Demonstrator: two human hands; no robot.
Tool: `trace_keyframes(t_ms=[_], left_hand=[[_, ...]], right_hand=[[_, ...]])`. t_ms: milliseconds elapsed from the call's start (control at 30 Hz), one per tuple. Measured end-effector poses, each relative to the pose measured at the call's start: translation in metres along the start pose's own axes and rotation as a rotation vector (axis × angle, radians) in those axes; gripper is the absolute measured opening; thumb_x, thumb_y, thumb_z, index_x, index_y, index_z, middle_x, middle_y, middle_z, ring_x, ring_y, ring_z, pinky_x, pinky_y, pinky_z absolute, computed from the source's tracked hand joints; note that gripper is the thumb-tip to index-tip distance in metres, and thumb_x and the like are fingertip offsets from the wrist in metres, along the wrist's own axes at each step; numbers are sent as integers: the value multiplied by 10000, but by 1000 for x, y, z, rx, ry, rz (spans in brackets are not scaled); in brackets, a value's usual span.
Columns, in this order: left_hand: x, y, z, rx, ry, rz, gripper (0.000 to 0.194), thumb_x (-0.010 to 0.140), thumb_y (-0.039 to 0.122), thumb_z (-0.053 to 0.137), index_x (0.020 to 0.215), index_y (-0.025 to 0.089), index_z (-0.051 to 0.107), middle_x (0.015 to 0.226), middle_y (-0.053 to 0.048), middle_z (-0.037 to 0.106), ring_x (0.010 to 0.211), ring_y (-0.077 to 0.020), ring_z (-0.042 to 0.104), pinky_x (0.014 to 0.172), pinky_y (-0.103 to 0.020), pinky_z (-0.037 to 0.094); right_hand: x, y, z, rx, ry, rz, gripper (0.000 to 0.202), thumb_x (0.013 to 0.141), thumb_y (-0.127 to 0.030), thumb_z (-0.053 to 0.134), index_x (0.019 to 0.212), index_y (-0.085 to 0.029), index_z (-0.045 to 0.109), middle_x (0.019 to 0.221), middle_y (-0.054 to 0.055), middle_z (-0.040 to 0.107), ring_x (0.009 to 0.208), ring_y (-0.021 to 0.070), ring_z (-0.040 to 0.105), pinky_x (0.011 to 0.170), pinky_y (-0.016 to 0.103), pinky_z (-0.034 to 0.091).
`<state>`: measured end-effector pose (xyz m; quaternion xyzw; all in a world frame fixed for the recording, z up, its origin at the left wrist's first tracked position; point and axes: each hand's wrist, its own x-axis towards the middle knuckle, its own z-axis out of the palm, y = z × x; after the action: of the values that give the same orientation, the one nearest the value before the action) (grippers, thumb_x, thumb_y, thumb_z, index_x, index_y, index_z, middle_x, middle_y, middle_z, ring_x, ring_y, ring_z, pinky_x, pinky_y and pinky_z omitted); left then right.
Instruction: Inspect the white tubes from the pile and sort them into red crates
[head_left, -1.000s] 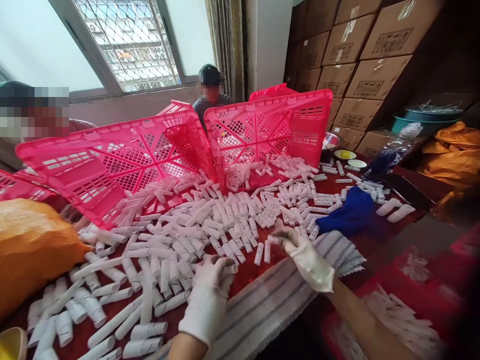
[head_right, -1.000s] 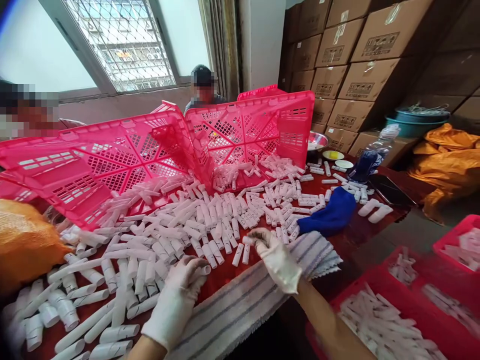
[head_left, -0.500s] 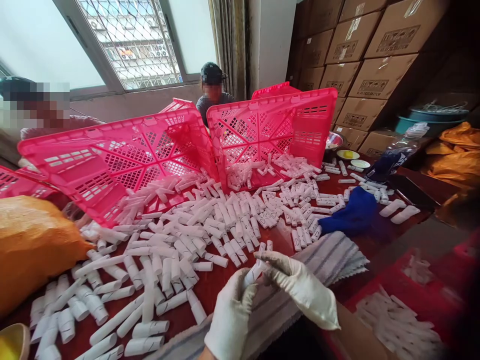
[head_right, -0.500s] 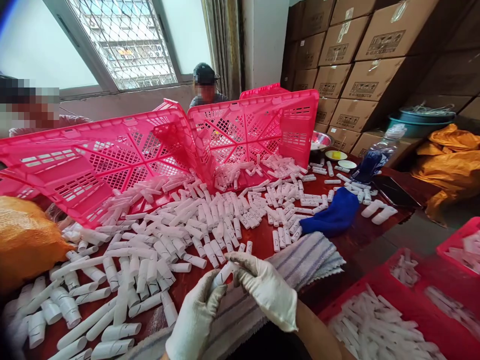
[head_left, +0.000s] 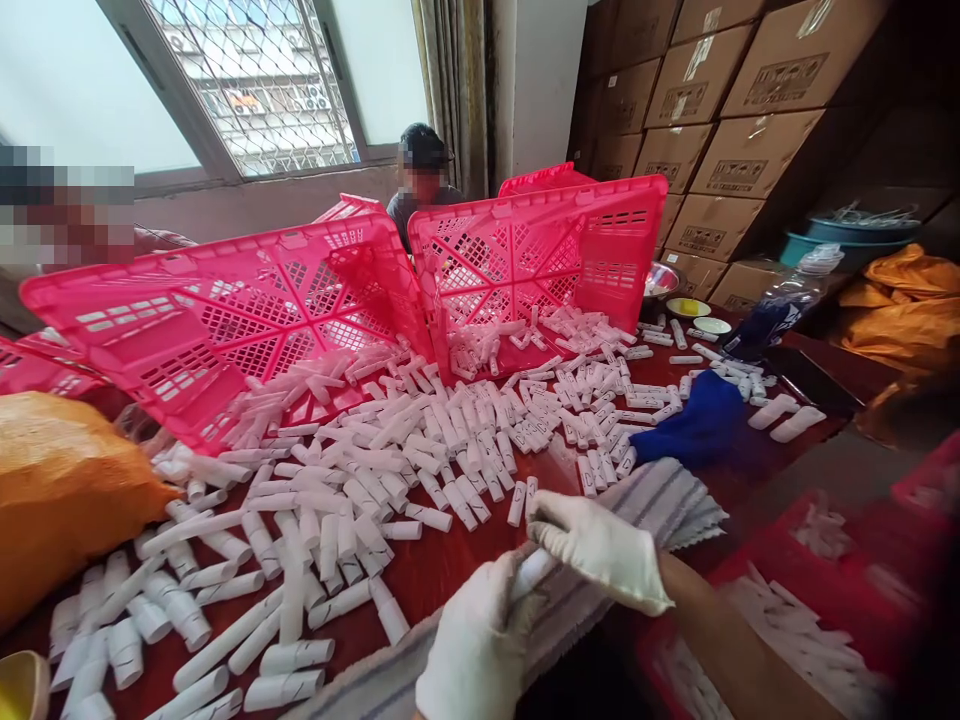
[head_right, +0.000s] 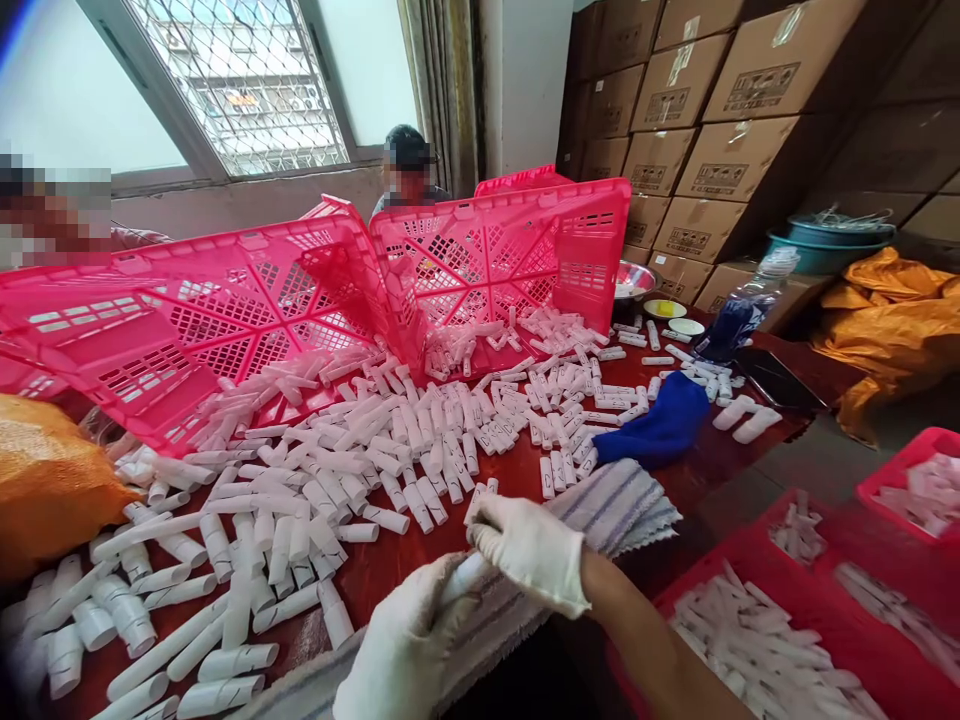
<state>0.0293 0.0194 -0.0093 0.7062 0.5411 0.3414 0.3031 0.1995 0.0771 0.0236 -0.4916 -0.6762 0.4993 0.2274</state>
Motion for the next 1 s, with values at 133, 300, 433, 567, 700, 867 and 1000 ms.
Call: trace_keyframes(t_ms=[133,300,433,567,700,867,1000], left_hand=[[4,2,11,-37,64,-56,259,799,224,581,1047,196,650,959,-76,730,859,-191,683,776,-267,538],[6,-5,17,-224,82,-318,267,776,290,624,1020,190,670,911,-61,741,809,-203,687,764,-278,542],[4,-6,17,-240,112,-275,287,766,291,630,1037,203,664,975,-64,731,878,-214,679,819,-290,525],[4,-3,18,-215,115,-257,286,782,300,607,1039,183,656,980,-92,726,884,-223,679,818,-306,527],[3,-2,19,-136,162,-162,300,800,293,568,1060,176,659,998,-122,719,896,-240,668,827,-336,511],[5,-2,13,-488,109,-361,329,728,395,672,955,158,670,855,-80,701,786,-197,640,753,-291,495],[4,4,4,-1152,-350,-594,407,692,540,679,767,162,549,492,80,404,351,-14,261,352,-160,218]], right_hand=[[3,-1,18,177,114,-28,234,901,-426,456,844,-207,515,743,-20,538,696,137,499,669,266,412],[-6,12,26,410,376,-69,299,877,-528,471,892,-234,525,781,-16,532,750,151,505,723,267,420],[-7,22,29,503,374,-36,354,746,-544,648,765,-199,567,711,-20,534,705,146,495,684,265,415],[-2,18,29,588,378,31,407,640,-553,730,664,-176,579,593,-44,493,568,103,422,558,246,363],[0,11,27,645,361,138,456,601,-593,731,628,-177,545,491,-85,380,449,65,291,454,231,261],[-8,6,18,552,349,-4,394,655,-544,723,648,-174,587,605,-29,514,595,121,460,580,256,382],[-19,3,9,472,122,-196,331,765,-497,648,673,-179,627,690,1,494,665,148,486,648,288,418]])
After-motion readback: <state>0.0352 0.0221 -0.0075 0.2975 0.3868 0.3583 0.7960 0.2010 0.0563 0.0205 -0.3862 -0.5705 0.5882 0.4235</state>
